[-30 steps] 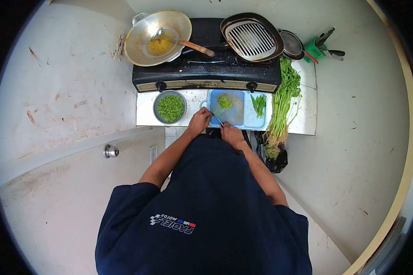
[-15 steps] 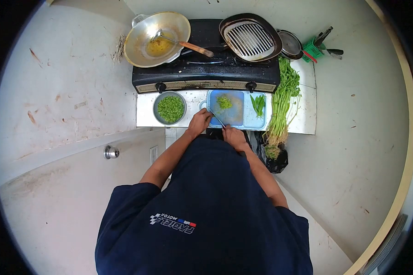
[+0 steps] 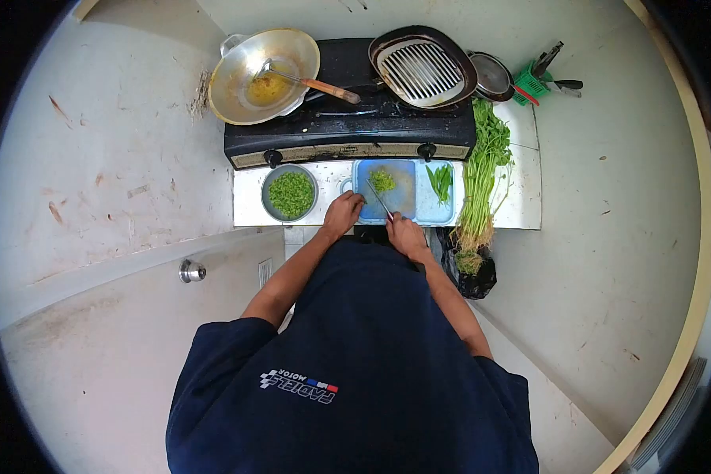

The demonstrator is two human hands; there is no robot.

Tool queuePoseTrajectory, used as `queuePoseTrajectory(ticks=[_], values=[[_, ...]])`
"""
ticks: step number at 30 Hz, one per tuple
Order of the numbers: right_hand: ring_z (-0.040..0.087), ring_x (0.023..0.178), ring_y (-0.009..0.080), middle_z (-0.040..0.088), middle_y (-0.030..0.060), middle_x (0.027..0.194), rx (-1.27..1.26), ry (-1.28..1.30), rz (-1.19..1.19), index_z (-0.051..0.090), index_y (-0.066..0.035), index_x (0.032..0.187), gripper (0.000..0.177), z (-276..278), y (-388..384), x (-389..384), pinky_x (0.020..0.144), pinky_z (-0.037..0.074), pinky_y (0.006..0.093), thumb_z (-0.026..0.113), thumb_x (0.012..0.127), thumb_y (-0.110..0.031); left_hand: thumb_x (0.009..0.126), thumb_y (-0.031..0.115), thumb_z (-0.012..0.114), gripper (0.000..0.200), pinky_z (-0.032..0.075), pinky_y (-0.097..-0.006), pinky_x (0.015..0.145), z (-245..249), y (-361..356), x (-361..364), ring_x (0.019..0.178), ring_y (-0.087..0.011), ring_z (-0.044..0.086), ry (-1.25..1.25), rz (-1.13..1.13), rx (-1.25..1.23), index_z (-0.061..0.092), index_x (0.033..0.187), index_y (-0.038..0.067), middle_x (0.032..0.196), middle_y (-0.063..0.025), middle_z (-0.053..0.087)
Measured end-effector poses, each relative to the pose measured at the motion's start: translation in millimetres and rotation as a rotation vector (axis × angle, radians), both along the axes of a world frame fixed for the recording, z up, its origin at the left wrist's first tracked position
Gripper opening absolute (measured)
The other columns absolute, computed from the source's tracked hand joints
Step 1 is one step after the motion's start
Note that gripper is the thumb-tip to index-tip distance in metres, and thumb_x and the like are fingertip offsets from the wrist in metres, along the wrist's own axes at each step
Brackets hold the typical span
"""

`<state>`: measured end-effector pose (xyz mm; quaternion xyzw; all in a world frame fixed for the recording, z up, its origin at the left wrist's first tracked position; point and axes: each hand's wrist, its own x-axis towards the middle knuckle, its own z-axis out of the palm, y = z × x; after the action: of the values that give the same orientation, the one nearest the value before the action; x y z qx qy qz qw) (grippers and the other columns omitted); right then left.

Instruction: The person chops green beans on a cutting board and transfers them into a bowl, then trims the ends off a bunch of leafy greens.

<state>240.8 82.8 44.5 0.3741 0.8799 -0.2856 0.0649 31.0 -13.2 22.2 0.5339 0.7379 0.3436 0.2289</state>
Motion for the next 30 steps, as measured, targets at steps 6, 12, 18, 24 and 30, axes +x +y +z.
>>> queuePoseTrajectory(ticks=[6, 12, 18, 24, 30], values=[[0.07, 0.075, 0.0498, 0.069, 0.03, 0.078, -0.028, 0.013, 0.003, 0.058, 0.004, 0.107, 0.04, 4, -6, -5, 0.069, 0.057, 0.0578, 0.052, 0.103, -0.036, 0.092, 0.004, 0.064, 0.012, 0.055, -0.0478, 0.079, -4, 11, 1, 0.087, -0.0421, 0.065, -0.019, -0.006, 0.079, 0.069, 0.102, 0.0, 0.095, -0.0194, 0.063], [0.07, 0.075, 0.0493, 0.069, 0.0294, 0.077, -0.023, 0.032, -0.025, 0.059, 0.004, 0.107, 0.041, 0, -3, -3, 0.069, 0.057, 0.0574, 0.052, 0.103, -0.037, 0.092, 0.003, 0.064, 0.011, 0.055, -0.0472, 0.079, 5, 17, 3, 0.087, -0.0417, 0.065, -0.011, 0.035, 0.13, 0.07, 0.101, -0.001, 0.094, -0.0195, 0.062], [0.07, 0.074, 0.0491, 0.069, 0.029, 0.076, -0.027, 0.028, -0.012, 0.059, 0.003, 0.107, 0.04, 2, -2, 0, 0.068, 0.056, 0.0577, 0.052, 0.103, -0.036, 0.09, 0.003, 0.065, 0.011, 0.056, -0.0462, 0.08, -2, 16, 1, 0.088, -0.0397, 0.065, 0.067, -0.03, 0.072, 0.071, 0.099, -0.001, 0.091, -0.0184, 0.063], [0.07, 0.073, 0.0488, 0.069, 0.0285, 0.073, 0.015, 0.012, 0.033, 0.061, 0.004, 0.103, 0.042, 2, -5, -3, 0.068, 0.057, 0.0574, 0.052, 0.102, -0.036, 0.089, 0.003, 0.065, 0.011, 0.056, -0.0459, 0.078, -4, 15, 2, 0.084, -0.0391, 0.066, 0.025, 0.012, 0.096, 0.072, 0.097, 0.0, 0.09, -0.0183, 0.064], [0.071, 0.072, 0.0477, 0.07, 0.028, 0.074, 0.036, -0.008, 0.044, 0.062, 0.004, 0.101, 0.04, 1, -5, -7, 0.067, 0.058, 0.0558, 0.053, 0.102, -0.035, 0.089, 0.003, 0.065, 0.011, 0.056, -0.0462, 0.078, -4, 15, 0, 0.085, -0.0394, 0.066, 0.029, -0.003, 0.081, 0.072, 0.097, 0.0, 0.09, -0.0183, 0.064]])
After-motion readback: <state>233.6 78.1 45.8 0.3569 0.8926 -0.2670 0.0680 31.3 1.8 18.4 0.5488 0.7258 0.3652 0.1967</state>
